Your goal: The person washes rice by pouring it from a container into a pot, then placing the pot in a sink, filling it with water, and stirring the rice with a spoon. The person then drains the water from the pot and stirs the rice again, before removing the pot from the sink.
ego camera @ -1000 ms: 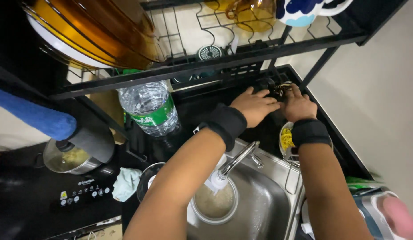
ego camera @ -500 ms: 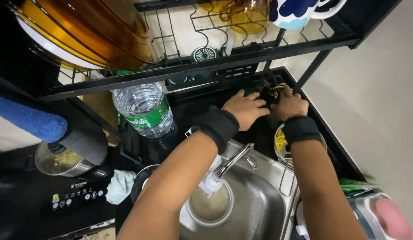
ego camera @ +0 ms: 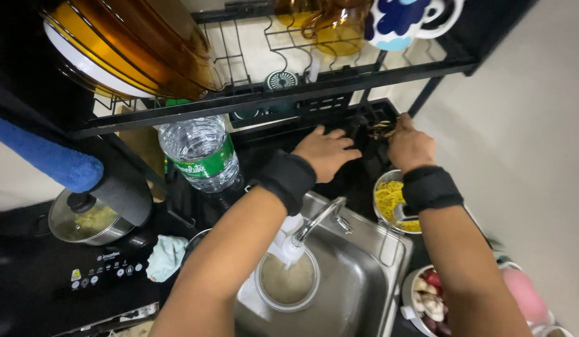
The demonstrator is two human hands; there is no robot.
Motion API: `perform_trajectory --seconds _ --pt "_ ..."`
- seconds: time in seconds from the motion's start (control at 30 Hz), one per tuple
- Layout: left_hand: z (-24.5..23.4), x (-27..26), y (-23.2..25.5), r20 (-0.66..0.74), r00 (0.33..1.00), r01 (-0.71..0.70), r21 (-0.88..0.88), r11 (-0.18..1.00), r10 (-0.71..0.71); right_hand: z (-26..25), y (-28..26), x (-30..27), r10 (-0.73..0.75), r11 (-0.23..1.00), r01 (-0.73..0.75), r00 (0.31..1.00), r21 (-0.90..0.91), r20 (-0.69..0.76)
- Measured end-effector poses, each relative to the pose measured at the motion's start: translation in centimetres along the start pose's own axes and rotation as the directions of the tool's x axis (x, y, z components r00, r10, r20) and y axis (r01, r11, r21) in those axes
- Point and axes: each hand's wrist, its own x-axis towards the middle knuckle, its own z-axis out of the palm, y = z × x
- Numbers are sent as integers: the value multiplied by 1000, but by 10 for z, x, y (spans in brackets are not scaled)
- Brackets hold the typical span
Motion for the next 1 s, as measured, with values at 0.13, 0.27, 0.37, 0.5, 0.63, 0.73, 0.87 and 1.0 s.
perform_trajectory --seconds 0.13,0.27,0.37,0.5,0.63,0.73,0.87,1.0 --pt "-40 -23 11 63 998 36 -64 997 -32 -63 -3 -47 -34 998 36 999 56 -35" --pt "-55 -44 29 47 995 92 -73 993 -88 -140 -11 -104 -37 995 38 999 90 -11" --pt "-50 -64 50 24 989 150 -135 979 -148 -187 -18 -145 -61 993 58 998 101 28" --pt "-49 -88 88 -202 944 197 -292 936 -261 -198 -8 -191 -223 954 230 973 190 -58" --pt "-7 -121 127 -317 928 114 -262 958 -197 -228 -18 -261 -312 904 329 944 274 -105" --pt "14 -148 152 -327 927 54 -373 926 -185 -248 -40 -304 -274 917 253 961 308 26" --pt "11 -186 173 38 973 214 -505 836 -226 -251 -67 -333 -261 879 126 934 460 243" --pt "32 -224 165 249 954 287 -580 762 -170 -221 -84 -343 -335 786 175 927 592 170"
